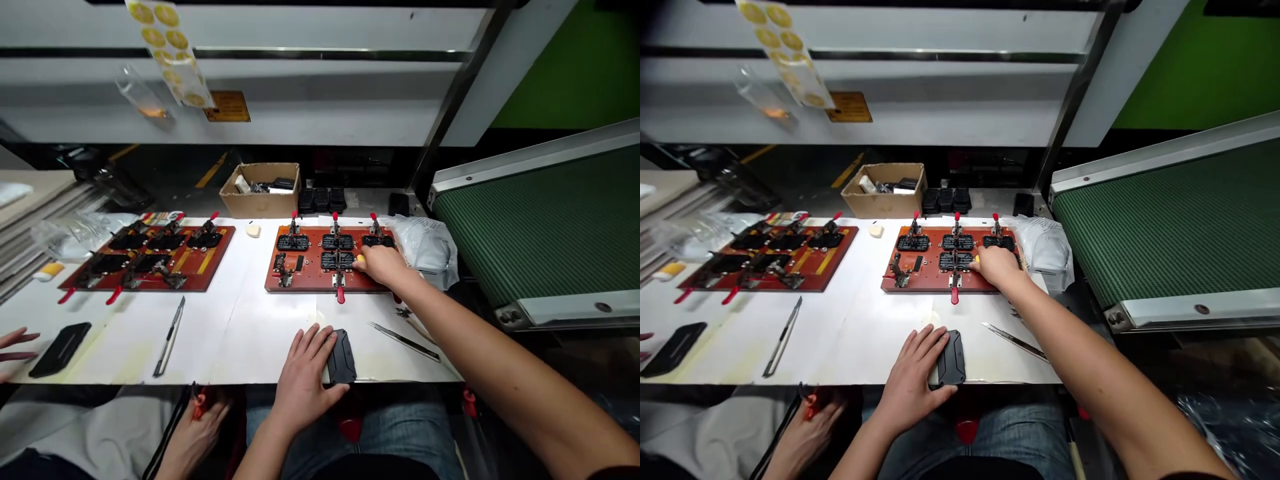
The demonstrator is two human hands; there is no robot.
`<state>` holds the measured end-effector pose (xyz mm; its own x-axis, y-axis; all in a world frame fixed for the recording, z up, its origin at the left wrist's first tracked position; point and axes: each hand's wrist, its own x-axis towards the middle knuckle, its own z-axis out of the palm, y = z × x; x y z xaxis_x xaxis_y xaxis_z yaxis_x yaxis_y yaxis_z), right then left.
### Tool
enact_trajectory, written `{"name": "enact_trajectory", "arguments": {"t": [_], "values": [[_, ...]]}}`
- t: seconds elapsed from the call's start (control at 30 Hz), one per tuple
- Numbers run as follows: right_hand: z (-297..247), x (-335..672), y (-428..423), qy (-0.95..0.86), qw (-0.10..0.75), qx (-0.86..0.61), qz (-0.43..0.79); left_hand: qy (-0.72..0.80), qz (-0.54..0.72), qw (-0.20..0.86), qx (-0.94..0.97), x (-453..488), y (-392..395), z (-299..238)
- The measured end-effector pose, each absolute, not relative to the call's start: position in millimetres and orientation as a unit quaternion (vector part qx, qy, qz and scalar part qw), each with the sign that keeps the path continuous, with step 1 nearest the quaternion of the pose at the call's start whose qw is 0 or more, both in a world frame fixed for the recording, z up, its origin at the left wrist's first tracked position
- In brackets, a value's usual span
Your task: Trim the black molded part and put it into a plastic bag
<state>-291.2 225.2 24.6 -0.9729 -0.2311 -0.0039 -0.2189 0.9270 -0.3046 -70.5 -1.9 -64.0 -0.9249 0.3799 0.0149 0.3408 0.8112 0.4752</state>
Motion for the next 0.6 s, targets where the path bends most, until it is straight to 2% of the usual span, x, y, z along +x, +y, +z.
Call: {"name": "enact_trajectory", "arguments": {"t": [0.1,0.17,0.23,0.33,0.37,0.4,0.43,0.47,0.53,0.6], "values": [[34.0,-287.9,221.8,0.978,0.016,-0.118,-0.174,0.951,0.242,0.046,0.185,-69.3,-2.1,-61.4],[39.5,-252.1,232.3,0.972,0.000,-0.122,-0.202,0.949,0.250,0.046,0.189,-69.3,-2.6,-60.6],[37.8,-192.0,257.3,0.954,0.032,-0.139,-0.264,0.945,0.258,0.050,0.193,-69.7,-3.6,-60.0],[2.5,-74.7,319.9,0.804,0.294,-0.169,-0.489,0.945,0.262,0.064,0.184,-69.8,-4.6,-58.6],[-19.9,-35.3,344.5,0.763,0.358,-0.127,-0.522,0.946,0.260,0.069,0.180,-69.8,-4.4,-58.3],[-46.4,0.8,368.8,0.743,0.389,-0.044,-0.543,0.947,0.256,0.073,0.177,-69.8,-3.9,-58.3],[-75.5,31.7,391.7,0.750,0.384,0.061,-0.536,0.948,0.251,0.077,0.177,-70.2,-2.8,-58.6],[-105.1,55.7,411.6,0.778,0.335,0.159,-0.508,0.949,0.245,0.080,0.183,-71.2,-1.3,-59.1],[-157.8,80.0,439.3,0.819,0.192,0.318,-0.438,0.950,0.228,0.084,0.198,-75.3,2.9,-60.5],[-191.5,74.6,449.7,0.836,0.070,0.348,-0.418,0.951,0.213,0.082,0.207,-81.2,7.6,-60.1]]}}
